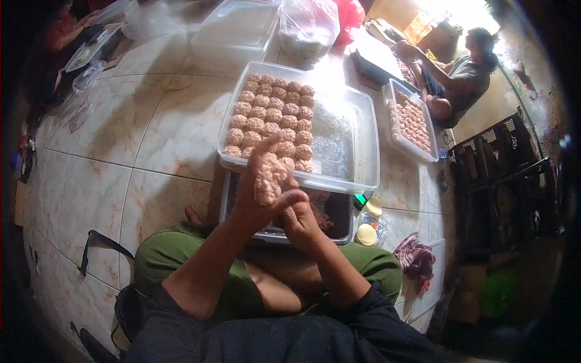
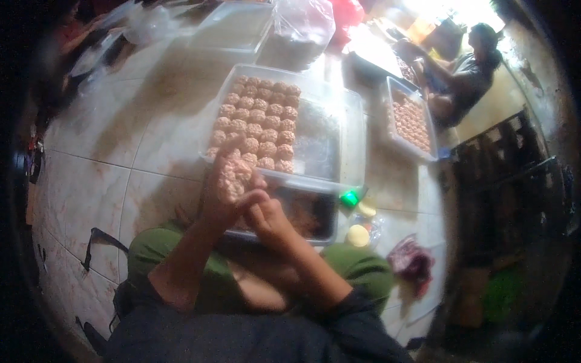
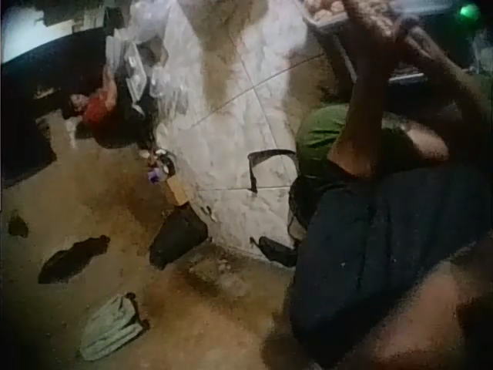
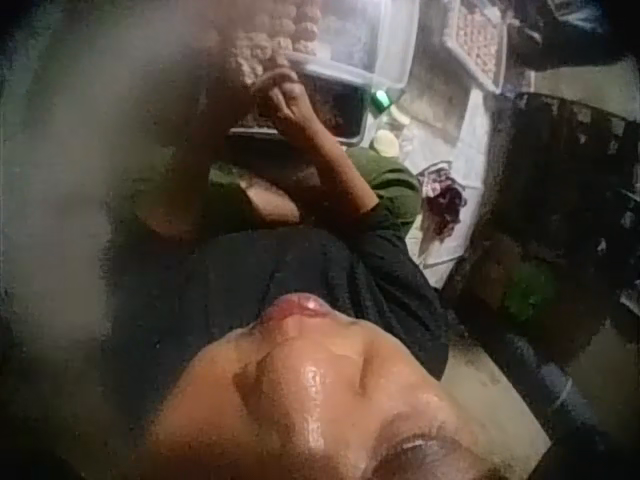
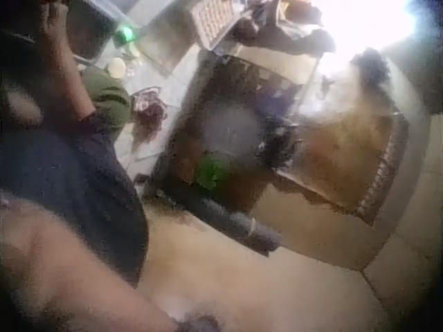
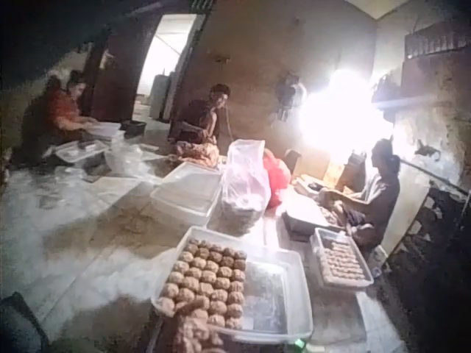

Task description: The person prepares meatballs by placing a portion of meat into a circular wrapper and shaping it with a fork before placing it into a plastic tray.

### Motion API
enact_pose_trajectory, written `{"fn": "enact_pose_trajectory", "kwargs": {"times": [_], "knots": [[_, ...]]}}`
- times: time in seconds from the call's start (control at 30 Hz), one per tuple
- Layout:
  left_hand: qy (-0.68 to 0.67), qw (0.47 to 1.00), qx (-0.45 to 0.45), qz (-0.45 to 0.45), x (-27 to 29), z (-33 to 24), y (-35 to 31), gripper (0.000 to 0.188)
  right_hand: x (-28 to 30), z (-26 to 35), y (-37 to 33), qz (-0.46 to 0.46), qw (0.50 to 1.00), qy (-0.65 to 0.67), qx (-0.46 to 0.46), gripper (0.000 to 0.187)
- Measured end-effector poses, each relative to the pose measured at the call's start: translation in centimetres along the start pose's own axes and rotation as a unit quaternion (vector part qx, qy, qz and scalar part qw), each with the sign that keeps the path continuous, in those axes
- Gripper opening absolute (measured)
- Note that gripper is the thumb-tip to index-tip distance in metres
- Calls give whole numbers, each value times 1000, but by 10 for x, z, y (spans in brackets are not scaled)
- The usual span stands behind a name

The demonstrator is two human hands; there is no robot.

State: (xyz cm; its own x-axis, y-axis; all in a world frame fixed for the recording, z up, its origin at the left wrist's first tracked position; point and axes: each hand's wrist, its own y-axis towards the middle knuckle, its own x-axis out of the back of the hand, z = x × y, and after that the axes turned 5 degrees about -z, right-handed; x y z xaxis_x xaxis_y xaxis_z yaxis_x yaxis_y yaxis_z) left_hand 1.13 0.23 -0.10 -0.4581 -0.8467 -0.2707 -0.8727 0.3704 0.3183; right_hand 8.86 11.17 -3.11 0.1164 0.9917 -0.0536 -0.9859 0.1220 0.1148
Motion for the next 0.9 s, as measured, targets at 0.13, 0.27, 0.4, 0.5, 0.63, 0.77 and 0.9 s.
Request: {"fn": "enact_pose_trajectory", "kwargs": {"times": [0.13, 0.27, 0.4, 0.5, 0.63, 0.77, 0.9], "knots": [[10, 994, -1, -109, 8, 10, 2, 113, 7, 6, 0, -20, 996, 20, -87, 36], [60, 997, -50, -29, 1, 4, -6, 109, -1, 1, -4, 17, 998, -14, -52, 33], [192, 971, -114, -81, -4, 4, -7, 96, 1, 2, 6, -6, 997, 22, -75, 34], [-26, 992, -98, -77, -12, -2, -4, 100, 11, 1, -4, 8, 993, 87, -82, 36], [68, 988, -134, -37, -12, 15, -11, 100, 12, -4, 4, -19, 998, 54, 2, 32], [245, 943, -224, -24, 0, 11, -1, 97, 25, 22, 13, -20, 994, 43, -101, 26], [-74, 989, -112, -56, -2, 3, 7, 102, 37, 19, 18, -44, 963, -242, 108, 13]]}}
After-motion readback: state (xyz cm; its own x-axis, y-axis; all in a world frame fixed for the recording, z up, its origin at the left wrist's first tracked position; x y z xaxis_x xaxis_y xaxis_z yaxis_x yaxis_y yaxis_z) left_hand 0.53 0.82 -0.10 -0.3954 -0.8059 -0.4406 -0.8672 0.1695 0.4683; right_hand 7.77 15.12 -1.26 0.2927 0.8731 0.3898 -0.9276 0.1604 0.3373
